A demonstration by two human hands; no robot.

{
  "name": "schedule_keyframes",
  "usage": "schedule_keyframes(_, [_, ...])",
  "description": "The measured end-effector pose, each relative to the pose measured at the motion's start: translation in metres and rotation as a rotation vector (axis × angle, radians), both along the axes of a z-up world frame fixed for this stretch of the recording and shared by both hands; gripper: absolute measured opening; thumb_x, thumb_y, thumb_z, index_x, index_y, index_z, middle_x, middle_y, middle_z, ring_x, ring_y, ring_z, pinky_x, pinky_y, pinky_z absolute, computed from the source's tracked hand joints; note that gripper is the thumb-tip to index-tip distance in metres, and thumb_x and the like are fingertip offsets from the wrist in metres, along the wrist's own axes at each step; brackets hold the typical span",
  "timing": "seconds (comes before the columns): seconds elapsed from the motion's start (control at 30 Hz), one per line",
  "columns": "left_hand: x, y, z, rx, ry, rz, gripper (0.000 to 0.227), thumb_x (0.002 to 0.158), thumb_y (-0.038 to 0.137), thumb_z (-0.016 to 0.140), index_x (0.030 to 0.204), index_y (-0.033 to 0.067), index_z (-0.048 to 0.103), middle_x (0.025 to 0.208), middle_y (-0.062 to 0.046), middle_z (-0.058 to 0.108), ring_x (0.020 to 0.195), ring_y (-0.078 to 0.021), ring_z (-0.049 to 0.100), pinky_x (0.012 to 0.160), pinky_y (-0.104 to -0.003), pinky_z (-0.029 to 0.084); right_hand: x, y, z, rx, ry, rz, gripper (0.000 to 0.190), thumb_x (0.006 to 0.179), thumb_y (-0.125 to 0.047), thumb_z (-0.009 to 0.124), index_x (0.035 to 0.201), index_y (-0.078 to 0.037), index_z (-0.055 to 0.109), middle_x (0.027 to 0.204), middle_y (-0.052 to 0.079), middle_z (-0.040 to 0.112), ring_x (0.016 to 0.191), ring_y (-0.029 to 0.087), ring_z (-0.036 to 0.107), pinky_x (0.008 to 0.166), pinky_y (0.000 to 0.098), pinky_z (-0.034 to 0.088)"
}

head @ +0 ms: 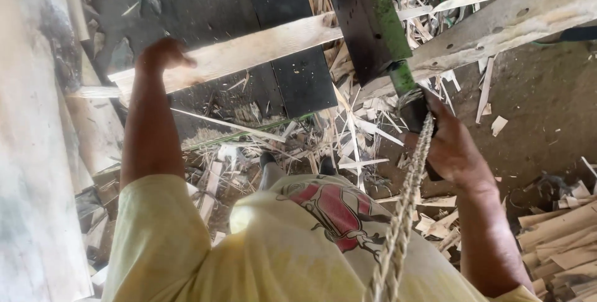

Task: Processing and sorting wood pieces in a woodworking shop.

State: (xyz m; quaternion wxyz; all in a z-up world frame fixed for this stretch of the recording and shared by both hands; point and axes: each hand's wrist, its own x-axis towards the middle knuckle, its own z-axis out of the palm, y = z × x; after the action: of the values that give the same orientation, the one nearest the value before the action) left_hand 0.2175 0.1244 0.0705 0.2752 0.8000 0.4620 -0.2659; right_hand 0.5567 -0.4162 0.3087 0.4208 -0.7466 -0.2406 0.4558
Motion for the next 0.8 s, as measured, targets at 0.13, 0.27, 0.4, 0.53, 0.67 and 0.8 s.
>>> schedule_keyframes(0.13, [0.001,-0.006,0.014,0.006,-0.024,0.035,0.067,0.086,0.042,0.08,0.141,0.0098,0.061,0.152,-0.017,0.055,0.14,-0.0374,0.051,0.12,-0.055,0.035,-0.024,0.011,-0.088,-0.211,-0.217,0.087,0.059,0.095,-0.011,0.054,0.151,-0.018,0.041,0.112,0.013,0.072,0.068,0.021,0.066,0.053,0.039,0.061])
schedule_keyframes(0.27, [-0.013,-0.028,-0.006,-0.054,-0.043,0.063,0.066,0.087,0.044,0.079,0.14,0.0069,0.062,0.153,-0.018,0.053,0.139,-0.0385,0.05,0.12,-0.054,0.034,-0.019,-0.052,-0.282,-0.086,-0.545,0.142,0.053,0.088,-0.01,0.071,0.136,-0.009,0.049,0.099,0.021,0.073,0.08,0.032,0.069,0.062,0.0452,0.058])
schedule_keyframes(0.4, [-0.038,-0.044,-0.001,-0.121,-0.256,0.251,0.056,0.088,0.043,0.078,0.131,0.0088,0.069,0.137,-0.017,0.066,0.124,-0.0348,0.062,0.114,-0.049,0.043,-0.019,-0.015,-0.218,-0.34,-0.277,0.062,0.052,0.086,-0.005,0.059,0.138,-0.009,0.049,0.09,0.019,0.072,0.069,0.031,0.073,0.057,0.0483,0.059])
schedule_keyframes(0.53, [-0.009,-0.081,-0.02,0.106,-0.5,0.381,0.062,0.09,0.039,0.077,0.139,0.0061,0.059,0.141,-0.02,0.061,0.127,-0.0354,0.059,0.111,-0.047,0.045,-0.019,0.002,-0.121,-0.359,-0.219,0.063,0.063,0.086,-0.014,0.068,0.144,-0.011,0.044,0.081,0.021,0.072,0.062,0.029,0.07,0.057,0.0446,0.057])
schedule_keyframes(0.67, [0.038,-0.142,-0.082,0.346,-0.786,0.57,0.071,0.093,0.033,0.076,0.149,0.0028,0.045,0.147,-0.022,0.054,0.13,-0.036,0.054,0.107,-0.045,0.047,-0.012,-0.012,-0.106,-0.152,-0.346,0.131,0.056,0.082,-0.017,0.074,0.132,-0.005,0.053,0.083,0.014,0.07,0.063,0.02,0.068,0.054,0.037,0.055])
schedule_keyframes(0.8, [0.092,-0.228,-0.01,0.589,-0.36,0.423,0.085,0.091,0.054,0.074,0.154,0.0125,0.033,0.155,-0.023,0.038,0.136,-0.0452,0.038,0.106,-0.065,0.036,-0.029,0.009,-0.052,-0.189,-0.171,0.08,0.041,0.087,-0.016,0.069,0.123,-0.001,0.058,0.08,0.016,0.068,0.056,0.022,0.063,0.05,0.0368,0.052])
